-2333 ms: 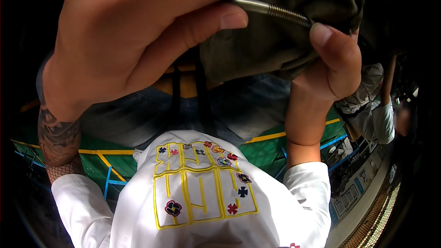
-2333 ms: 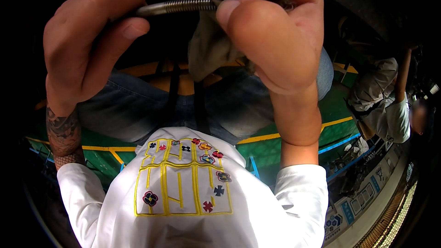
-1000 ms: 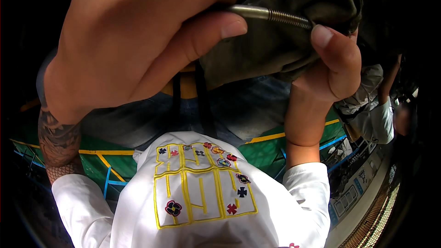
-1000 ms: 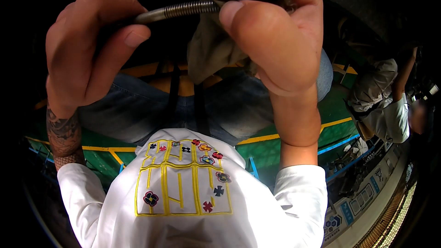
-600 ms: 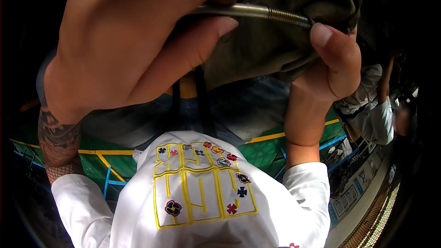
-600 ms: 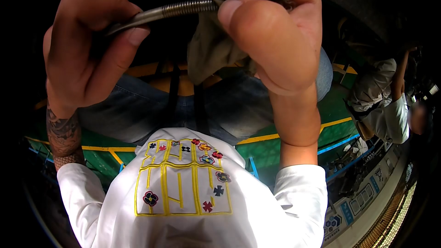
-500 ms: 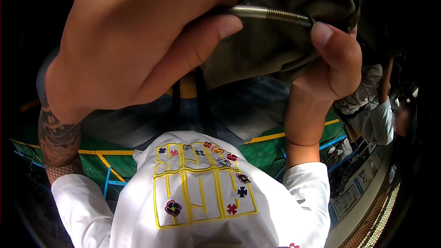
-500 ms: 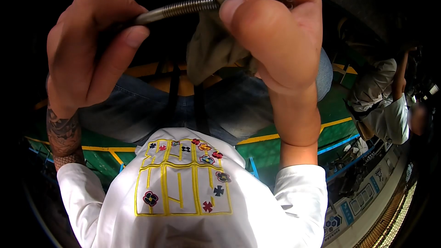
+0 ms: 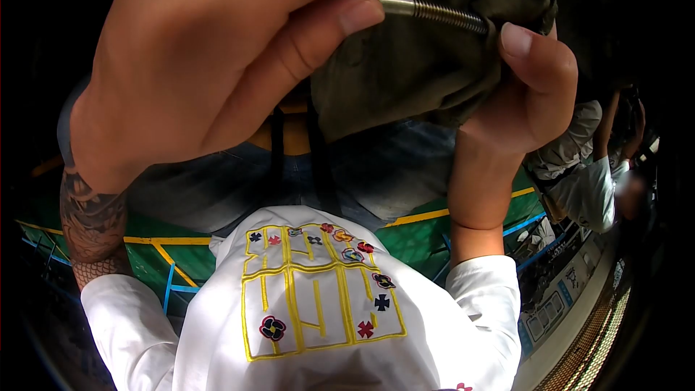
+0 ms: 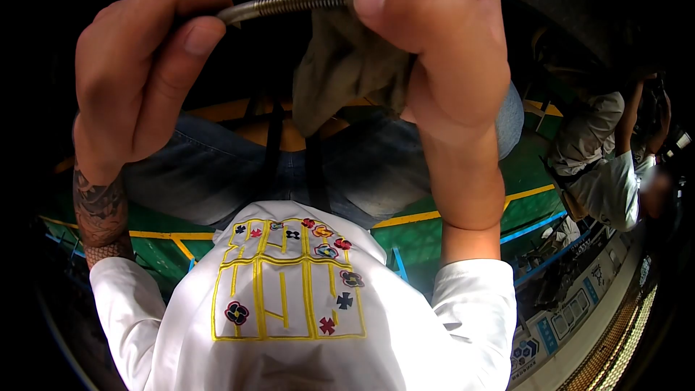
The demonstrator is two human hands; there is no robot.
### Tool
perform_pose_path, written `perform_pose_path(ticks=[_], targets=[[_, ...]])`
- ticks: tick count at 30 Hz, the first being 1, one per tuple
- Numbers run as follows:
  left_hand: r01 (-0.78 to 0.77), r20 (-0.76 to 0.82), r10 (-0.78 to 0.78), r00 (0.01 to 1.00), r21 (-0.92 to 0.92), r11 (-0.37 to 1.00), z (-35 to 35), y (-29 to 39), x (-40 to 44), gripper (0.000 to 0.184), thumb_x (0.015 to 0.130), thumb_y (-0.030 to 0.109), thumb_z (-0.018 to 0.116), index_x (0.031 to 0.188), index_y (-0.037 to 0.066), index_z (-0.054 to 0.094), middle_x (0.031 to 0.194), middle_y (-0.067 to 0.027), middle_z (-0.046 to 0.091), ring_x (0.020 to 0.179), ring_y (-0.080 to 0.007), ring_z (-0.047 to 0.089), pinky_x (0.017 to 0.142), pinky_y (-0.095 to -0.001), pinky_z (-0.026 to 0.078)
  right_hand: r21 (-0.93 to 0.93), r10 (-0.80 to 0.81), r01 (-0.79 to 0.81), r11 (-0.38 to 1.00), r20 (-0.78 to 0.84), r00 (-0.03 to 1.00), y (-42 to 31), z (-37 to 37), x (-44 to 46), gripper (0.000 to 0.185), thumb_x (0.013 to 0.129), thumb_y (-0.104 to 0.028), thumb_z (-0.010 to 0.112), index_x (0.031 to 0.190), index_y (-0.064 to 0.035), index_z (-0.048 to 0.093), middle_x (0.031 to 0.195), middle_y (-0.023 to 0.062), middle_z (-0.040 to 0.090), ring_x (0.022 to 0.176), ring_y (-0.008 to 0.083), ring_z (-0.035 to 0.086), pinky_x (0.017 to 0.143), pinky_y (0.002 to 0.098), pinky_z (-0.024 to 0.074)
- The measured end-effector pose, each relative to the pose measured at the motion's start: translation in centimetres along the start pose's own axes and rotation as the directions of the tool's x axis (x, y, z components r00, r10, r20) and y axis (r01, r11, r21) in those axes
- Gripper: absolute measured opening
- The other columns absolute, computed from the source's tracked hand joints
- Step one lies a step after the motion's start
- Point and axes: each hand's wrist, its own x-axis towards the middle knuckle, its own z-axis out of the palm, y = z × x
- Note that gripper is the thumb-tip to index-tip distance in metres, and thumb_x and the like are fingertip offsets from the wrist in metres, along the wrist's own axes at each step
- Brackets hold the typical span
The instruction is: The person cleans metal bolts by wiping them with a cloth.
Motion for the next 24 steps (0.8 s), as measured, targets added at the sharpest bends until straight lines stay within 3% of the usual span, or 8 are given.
perform_pose_path(ticks=[6, 9, 15, 17, 19, 20, 22, 24], targets=[[-0.008, -0.011, 0.008, 1.000, 0.007, 1.000, 0.1, -0.1, 0.2, 0.013, 0.090, 0.012, 0.057, 0.093, -0.001, 0.057, 0.068, -0.0074, 0.054, 0.054, -0.0185, 0.052, 0.051, -0.0258, 0.040, -0.136, -0.127, 0.128, 0.982, 0.021, 0.992, 0.6, -1.0, 0.2, 0.033, 0.082, -0.012, 0.039, 0.105, 0.0080, 0.052, 0.104, 0.0182, 0.060, 0.097, 0.0261, 0.058, 0.091, 0.0346, 0.0453], [-0.004, -0.013, 0.004, 1.000, 0.000, 1.000, 0.0, -0.2, 0.3, 0.013, 0.091, 0.012, 0.056, 0.093, -0.001, 0.057, 0.068, -0.0074, 0.054, 0.053, -0.0185, 0.052, 0.051, -0.0259, 0.040, 0.230, 0.158, -0.164, 0.959, 0.046, 0.986, -0.3, 0.4, 0.8, 0.031, 0.083, -0.011, 0.038, 0.102, 0.0081, 0.053, 0.104, 0.0175, 0.060, 0.097, 0.0253, 0.058, 0.091, 0.0341, 0.0447], [-0.003, -0.017, 0.003, 1.000, 0.005, 1.000, 0.0, -0.2, 0.3, 0.013, 0.091, 0.012, 0.056, 0.092, -0.001, 0.057, 0.067, -0.0073, 0.053, 0.053, -0.0185, 0.051, 0.050, -0.0260, 0.039, 0.129, 0.013, -0.010, 0.992, -0.017, 1.000, 0.3, -0.5, 0.4, 0.031, 0.084, -0.011, 0.038, 0.102, 0.0085, 0.054, 0.105, 0.0164, 0.059, 0.099, 0.0244, 0.057, 0.093, 0.0333, 0.0431], [-0.001, -0.018, 0.001, 1.000, 0.005, 1.000, 0.0, -0.2, 0.3, 0.013, 0.091, 0.012, 0.056, 0.092, -0.001, 0.057, 0.067, -0.0072, 0.053, 0.053, -0.0185, 0.051, 0.050, -0.0261, 0.039, -0.053, -0.180, 0.181, 0.982, 0.010, 0.984, 1.1, -1.6, 0.0, 0.028, 0.084, -0.010, 0.038, 0.099, 0.0068, 0.055, 0.104, 0.0165, 0.060, 0.099, 0.0246, 0.057, 0.094, 0.0340, 0.0429], [-0.001, -0.016, 0.001, 1.000, 0.004, 1.000, 0.0, -0.2, 0.3, 0.013, 0.091, 0.012, 0.056, 0.092, -0.001, 0.057, 0.067, -0.0072, 0.053, 0.053, -0.0185, 0.051, 0.050, -0.0261, 0.039, -0.045, -0.164, 0.164, 0.985, -0.013, 0.986, 0.9, -1.5, -0.1, 0.024, 0.085, -0.008, 0.038, 0.096, 0.0051, 0.056, 0.104, 0.0168, 0.060, 0.099, 0.0251, 0.057, 0.095, 0.0351, 0.0428], [0.000, -0.017, 0.000, 1.000, 0.005, 1.000, -0.1, -0.3, 0.3, 0.013, 0.091, 0.012, 0.056, 0.091, -0.001, 0.057, 0.067, -0.0072, 0.053, 0.053, -0.0185, 0.051, 0.050, -0.0261, 0.039, 0.056, -0.050, 0.053, 0.997, -0.052, 0.997, 0.2, -0.8, 0.2, 0.023, 0.086, -0.006, 0.038, 0.094, 0.0041, 0.056, 0.104, 0.0172, 0.059, 0.099, 0.0255, 0.057, 0.095, 0.0358, 0.0428], [0.000, -0.018, 0.000, 1.000, 0.005, 1.000, -0.1, -0.2, 0.3, 0.013, 0.091, 0.012, 0.056, 0.091, -0.001, 0.057, 0.067, -0.0071, 0.052, 0.053, -0.0185, 0.051, 0.050, -0.0262, 0.039, 0.102, 0.002, 0.005, 0.995, -0.066, 0.998, 0.0, -0.8, 0.2, 0.020, 0.086, -0.004, 0.037, 0.091, 0.0026, 0.055, 0.104, 0.0177, 0.059, 0.099, 0.0259, 0.056, 0.095, 0.0370, 0.0427], [0.002, -0.016, -0.002, 1.000, 0.005, 1.000, -0.1, -0.3, 0.4, 0.013, 0.091, 0.012, 0.056, 0.091, -0.001, 0.057, 0.067, -0.0071, 0.052, 0.053, -0.0185, 0.051, 0.050, -0.0262, 0.039, 0.009, -0.104, 0.104, 0.994, -0.042, 0.994, 0.5, -1.6, -0.1, 0.019, 0.087, -0.003, 0.037, 0.089, 0.0018, 0.055, 0.104, 0.0180, 0.059, 0.099, 0.0257, 0.056, 0.095, 0.0377, 0.0426]])
